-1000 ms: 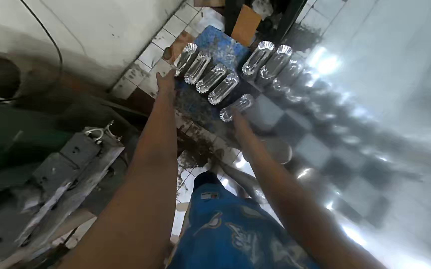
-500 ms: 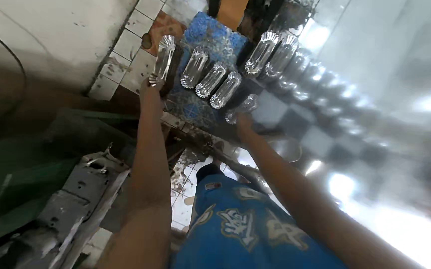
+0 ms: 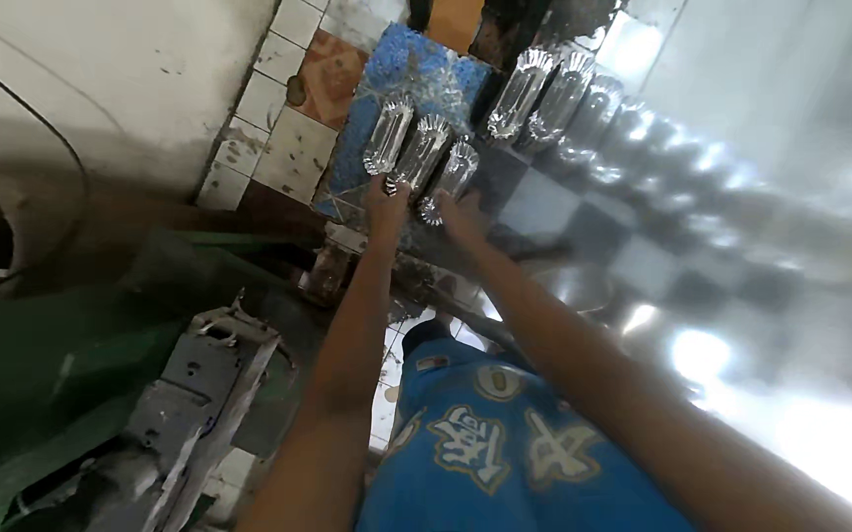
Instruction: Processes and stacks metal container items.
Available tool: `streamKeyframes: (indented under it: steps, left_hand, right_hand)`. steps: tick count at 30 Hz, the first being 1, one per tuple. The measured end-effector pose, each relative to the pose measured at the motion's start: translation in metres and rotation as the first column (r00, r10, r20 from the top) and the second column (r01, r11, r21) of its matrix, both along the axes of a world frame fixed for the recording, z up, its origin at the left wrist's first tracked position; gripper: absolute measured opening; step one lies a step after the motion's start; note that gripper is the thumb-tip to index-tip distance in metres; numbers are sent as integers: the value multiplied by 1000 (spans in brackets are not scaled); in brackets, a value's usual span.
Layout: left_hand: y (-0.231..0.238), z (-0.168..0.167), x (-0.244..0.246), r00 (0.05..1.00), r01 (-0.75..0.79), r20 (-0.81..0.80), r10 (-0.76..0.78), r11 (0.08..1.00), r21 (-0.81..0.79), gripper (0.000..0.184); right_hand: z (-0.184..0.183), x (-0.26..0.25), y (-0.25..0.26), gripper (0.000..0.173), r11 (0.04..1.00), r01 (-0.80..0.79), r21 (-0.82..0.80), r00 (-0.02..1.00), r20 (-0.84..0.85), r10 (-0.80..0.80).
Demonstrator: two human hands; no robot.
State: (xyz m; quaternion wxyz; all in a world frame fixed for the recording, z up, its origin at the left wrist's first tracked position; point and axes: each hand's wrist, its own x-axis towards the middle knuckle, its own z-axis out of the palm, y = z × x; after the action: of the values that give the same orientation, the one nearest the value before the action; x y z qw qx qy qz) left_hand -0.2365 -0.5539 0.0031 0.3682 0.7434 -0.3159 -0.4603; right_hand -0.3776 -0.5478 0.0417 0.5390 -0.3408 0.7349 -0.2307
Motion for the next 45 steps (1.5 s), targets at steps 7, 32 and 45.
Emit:
streamKeyframes:
  steps: [7, 32, 45]
  left_hand:
    - [-23, 38, 38, 860, 128, 495, -128, 991, 34, 93]
    - [-224, 25, 5, 860, 436, 215, -463, 885, 162, 98]
    - [-213, 34, 25, 887, 459, 74, -455, 887, -43, 85]
  right_hand:
    - [-28, -1, 10, 84, 992, 121, 35, 969, 212, -125]
    - [-71, 3, -110, 61, 784, 620, 35, 310, 907, -285]
    - [45, -115, 37, 48, 948, -200, -246, 788, 535, 305]
